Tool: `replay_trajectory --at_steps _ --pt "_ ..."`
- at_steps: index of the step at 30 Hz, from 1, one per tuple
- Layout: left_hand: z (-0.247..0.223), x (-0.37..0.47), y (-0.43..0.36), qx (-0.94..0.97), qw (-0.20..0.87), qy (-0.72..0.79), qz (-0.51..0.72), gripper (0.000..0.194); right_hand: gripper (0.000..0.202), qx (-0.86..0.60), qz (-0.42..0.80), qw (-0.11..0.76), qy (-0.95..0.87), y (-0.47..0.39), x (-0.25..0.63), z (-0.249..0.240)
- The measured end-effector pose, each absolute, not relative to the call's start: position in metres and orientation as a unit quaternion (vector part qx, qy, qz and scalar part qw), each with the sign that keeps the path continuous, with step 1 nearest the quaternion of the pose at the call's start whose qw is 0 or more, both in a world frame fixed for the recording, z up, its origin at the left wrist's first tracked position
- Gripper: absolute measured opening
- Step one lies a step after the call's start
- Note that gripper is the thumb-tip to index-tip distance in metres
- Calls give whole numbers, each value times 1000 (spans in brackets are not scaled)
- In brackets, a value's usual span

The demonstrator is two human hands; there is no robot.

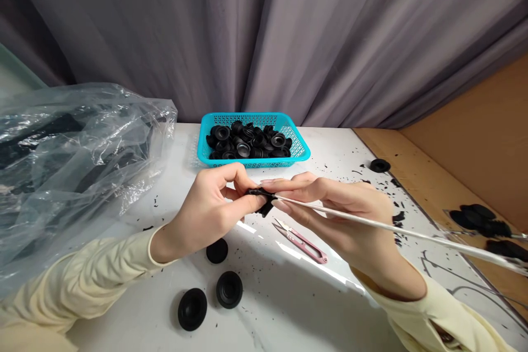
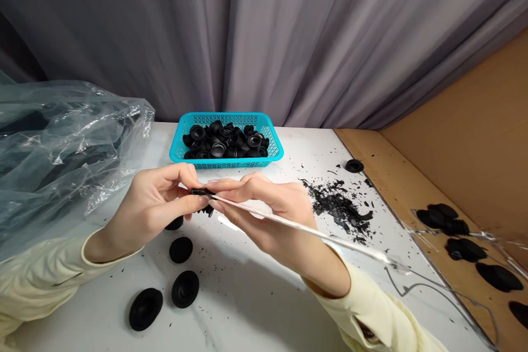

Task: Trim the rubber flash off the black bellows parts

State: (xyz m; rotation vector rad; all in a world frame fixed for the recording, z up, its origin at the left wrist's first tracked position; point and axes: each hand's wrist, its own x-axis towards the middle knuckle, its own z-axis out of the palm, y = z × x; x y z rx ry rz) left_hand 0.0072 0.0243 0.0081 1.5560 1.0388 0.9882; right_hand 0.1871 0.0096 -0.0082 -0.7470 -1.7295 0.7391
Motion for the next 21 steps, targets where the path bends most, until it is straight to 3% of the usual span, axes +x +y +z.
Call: replay_trajectory --at_steps 15,21 --pt "6 8 25 635 496 428 409 18 13 -301 273 520 -751 12 189 -10" --pt "6 8 26 637 494 432 406 17 15 -316 203 516 -769 12 187 -10"
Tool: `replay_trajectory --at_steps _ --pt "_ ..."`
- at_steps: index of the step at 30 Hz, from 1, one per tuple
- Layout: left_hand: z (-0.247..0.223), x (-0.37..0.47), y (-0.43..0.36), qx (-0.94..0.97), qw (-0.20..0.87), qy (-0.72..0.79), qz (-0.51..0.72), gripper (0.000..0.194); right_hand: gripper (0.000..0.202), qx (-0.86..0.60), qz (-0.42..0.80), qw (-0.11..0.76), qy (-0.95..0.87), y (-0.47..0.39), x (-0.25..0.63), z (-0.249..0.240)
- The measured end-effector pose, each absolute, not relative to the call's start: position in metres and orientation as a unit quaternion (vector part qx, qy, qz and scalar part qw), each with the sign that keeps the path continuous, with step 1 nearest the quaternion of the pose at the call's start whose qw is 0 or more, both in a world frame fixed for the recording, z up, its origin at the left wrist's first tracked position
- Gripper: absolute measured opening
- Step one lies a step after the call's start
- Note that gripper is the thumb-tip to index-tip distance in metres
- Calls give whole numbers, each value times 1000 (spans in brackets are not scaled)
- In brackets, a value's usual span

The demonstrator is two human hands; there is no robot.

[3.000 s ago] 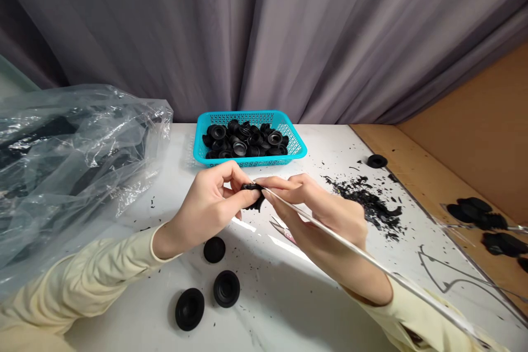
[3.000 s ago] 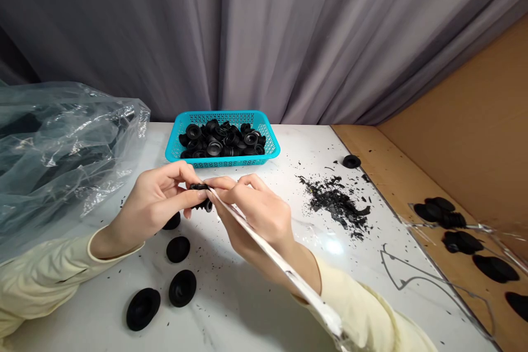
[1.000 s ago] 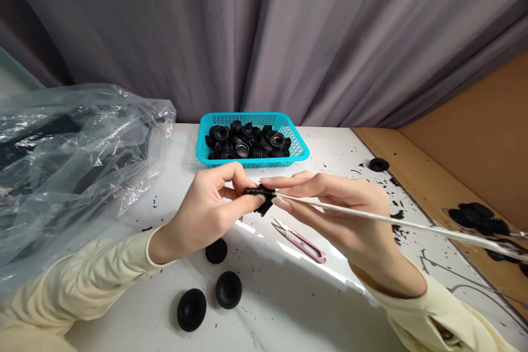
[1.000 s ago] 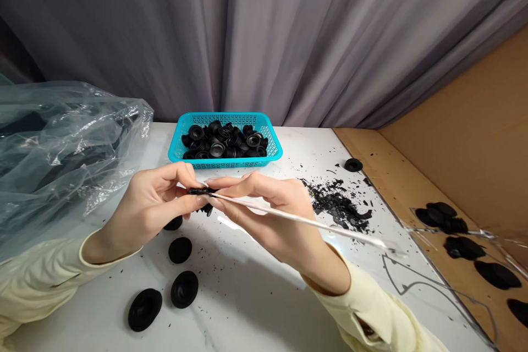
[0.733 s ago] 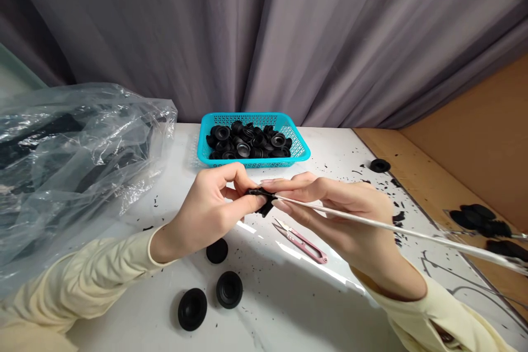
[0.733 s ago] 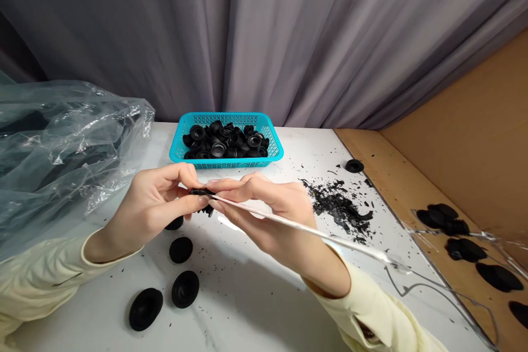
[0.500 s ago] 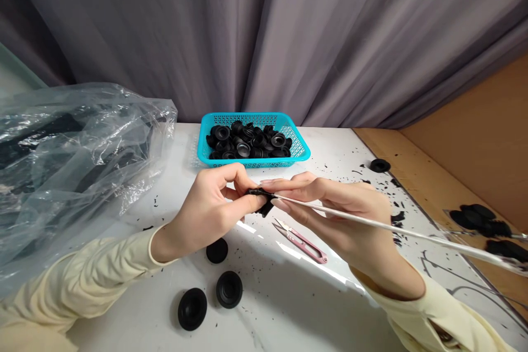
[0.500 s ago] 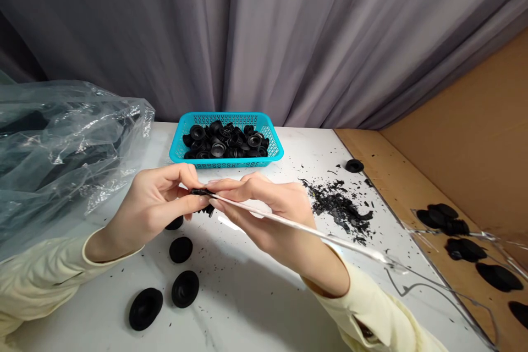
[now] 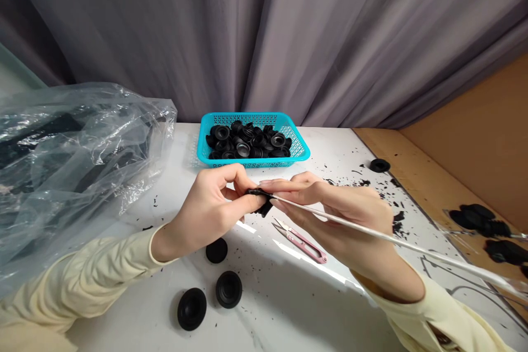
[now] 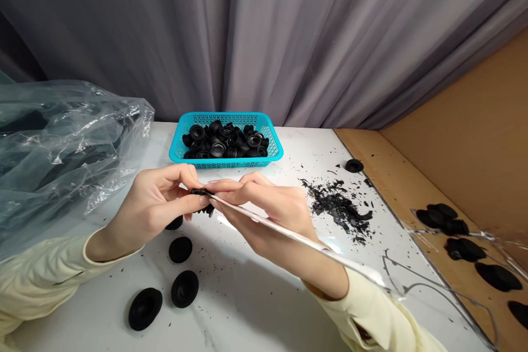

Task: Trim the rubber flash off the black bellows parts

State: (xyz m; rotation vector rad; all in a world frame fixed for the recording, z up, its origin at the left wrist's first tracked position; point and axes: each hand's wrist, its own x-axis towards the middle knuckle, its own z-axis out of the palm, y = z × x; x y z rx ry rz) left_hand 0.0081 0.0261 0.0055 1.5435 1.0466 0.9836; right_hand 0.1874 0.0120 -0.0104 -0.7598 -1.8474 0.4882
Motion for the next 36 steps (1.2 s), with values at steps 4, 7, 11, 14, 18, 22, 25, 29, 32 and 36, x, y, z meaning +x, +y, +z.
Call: replay_trajectory --at_steps 4,7,11,14,18,22,25,29,32,36 --pt "4 8 26 639 490 430 409 16 14 -318 189 512 -775 12 186 -10" --pt "4 8 25 638 490 430 409 16 14 -325 187 505 -777 10 186 -8" --pt "5 7 25 641 488 431 406 16 15 -332 188 503 -775 8 187 -7" --pt "5 7 25 643 486 433 404 16 17 -330 173 502 -780 8 188 -8" --pt "3 8 26 645 483 439 397 15 18 -287 137 482 -816 10 188 -12" --pt "3 9 27 649 480 441 392 16 20 -248 29 516 -819 11 183 -19" --pt "2 9 27 648 481 447 386 16 22 -239 -1 485 -841 8 180 -22" --pt "0 9 28 647 478 456 381 15 24 -254 -15 463 -849 4 177 -26" --pt "-1 9 29 649 475 458 378 15 23 -256 -39 453 -853 4 178 -30" --pt "-1 10 29 651 475 460 373 16 26 -277 -32 422 -863 5 180 -32"
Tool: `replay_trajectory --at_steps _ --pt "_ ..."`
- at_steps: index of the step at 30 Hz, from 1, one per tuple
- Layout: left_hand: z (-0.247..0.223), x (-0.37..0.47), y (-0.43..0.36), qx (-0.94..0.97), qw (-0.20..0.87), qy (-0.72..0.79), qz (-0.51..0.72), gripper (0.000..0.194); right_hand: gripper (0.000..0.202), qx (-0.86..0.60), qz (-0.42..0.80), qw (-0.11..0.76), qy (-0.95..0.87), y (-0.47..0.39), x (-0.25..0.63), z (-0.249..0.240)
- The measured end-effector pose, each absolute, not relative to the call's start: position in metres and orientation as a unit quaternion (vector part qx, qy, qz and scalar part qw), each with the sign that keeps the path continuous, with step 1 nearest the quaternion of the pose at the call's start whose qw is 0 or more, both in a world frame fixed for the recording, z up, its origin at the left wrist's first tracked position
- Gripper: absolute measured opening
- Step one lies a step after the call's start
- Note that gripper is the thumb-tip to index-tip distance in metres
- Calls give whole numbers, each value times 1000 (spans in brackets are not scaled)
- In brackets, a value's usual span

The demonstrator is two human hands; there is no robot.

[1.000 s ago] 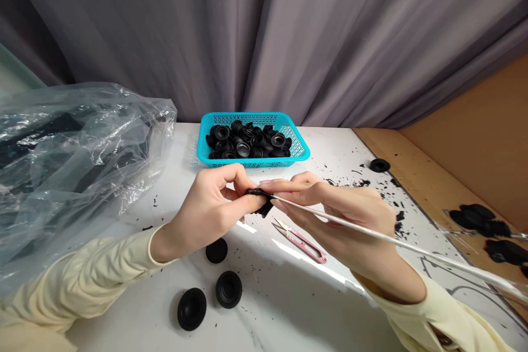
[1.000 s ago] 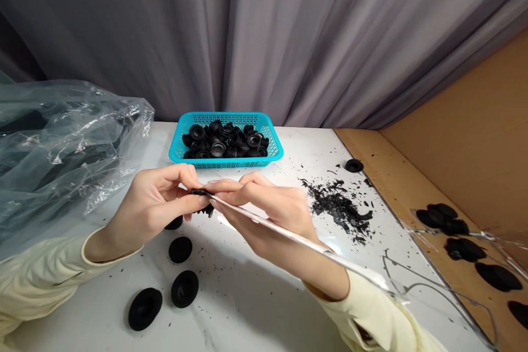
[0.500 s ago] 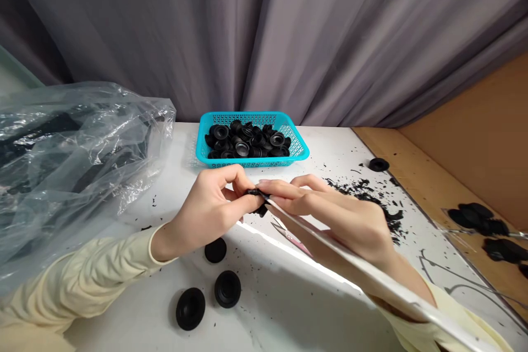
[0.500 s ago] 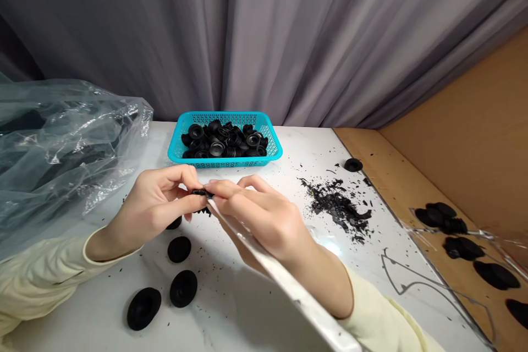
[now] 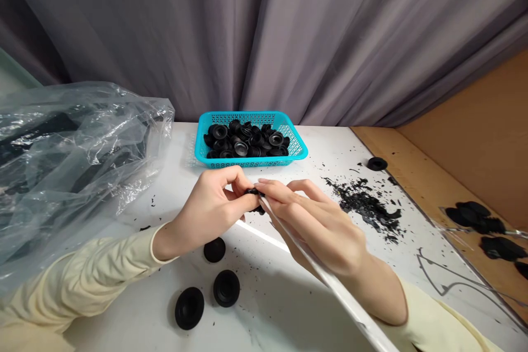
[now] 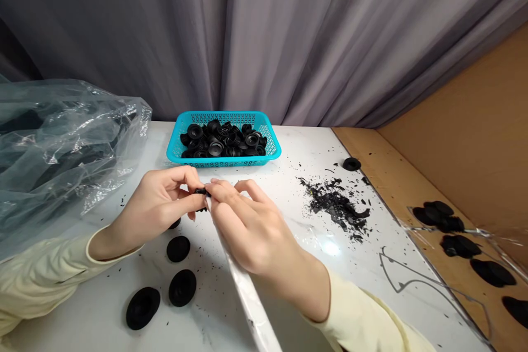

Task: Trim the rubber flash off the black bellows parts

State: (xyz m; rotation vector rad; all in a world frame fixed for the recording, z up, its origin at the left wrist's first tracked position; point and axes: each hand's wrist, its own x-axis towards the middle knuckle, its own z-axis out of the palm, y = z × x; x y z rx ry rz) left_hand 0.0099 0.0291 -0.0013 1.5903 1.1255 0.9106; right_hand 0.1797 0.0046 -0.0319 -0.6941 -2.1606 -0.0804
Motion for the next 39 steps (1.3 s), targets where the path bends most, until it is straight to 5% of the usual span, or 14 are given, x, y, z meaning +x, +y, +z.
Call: replay_trajectory --at_steps 7,16,22,27,33,39 --pt "4 11 27 647 483 456 375 17 18 -300 40 524 -796 6 177 -24" --pt "8 8 24 638 499 451 375 18 14 -375 172 463 -784 1 186 -3" --pt "10 7 25 617 539 415 396 19 14 -436 264 519 -686 5 197 12" --pt "11 5 21 598 562 395 413 14 23 -494 244 520 -653 4 215 19" --pt "4 -2 18 597 613 350 382 12 29 -536 241 388 -710 -10 237 1" --pt "-4 -2 17 579 655 318 368 13 24 -523 250 456 -675 -28 234 -14"
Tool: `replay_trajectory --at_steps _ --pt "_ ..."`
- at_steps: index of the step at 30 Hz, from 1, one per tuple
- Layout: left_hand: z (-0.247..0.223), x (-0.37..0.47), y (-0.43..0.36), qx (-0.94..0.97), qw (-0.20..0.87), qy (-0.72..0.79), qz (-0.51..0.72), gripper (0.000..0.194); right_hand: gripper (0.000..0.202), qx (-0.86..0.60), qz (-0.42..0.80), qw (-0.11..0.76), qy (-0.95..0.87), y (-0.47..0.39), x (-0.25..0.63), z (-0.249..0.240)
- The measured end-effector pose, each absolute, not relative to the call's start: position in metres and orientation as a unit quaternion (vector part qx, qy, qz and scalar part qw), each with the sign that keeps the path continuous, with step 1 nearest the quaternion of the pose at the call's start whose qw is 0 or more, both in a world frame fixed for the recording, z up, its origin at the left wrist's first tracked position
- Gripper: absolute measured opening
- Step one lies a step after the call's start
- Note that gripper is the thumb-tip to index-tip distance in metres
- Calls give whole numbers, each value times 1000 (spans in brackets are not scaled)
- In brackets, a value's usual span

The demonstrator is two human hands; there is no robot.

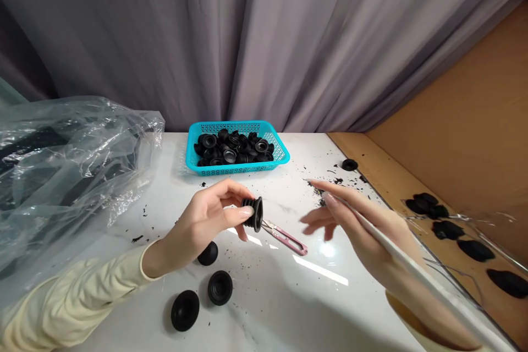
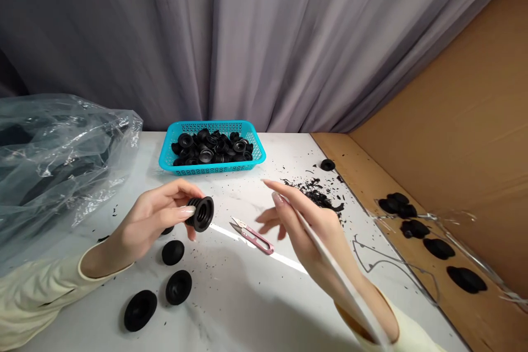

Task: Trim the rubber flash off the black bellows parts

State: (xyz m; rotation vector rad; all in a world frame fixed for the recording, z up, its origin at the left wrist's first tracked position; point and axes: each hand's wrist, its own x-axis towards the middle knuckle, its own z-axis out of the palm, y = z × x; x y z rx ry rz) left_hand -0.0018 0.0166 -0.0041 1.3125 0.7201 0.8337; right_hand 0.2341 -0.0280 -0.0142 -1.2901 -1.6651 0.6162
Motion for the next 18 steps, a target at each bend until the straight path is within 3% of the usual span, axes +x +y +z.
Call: replay_trajectory --at_steps 7,14,18 --pt "-1 -3 21 588 636 317 387 19 44 -434 156 453 -763 -31 223 -38" --pt "-1 -4 24 654 589 285 380 23 44 -416 180 500 -738 -45 219 -48" --pt "-3 4 14 745 478 272 379 30 47 -352 236 509 -749 -52 213 -44"
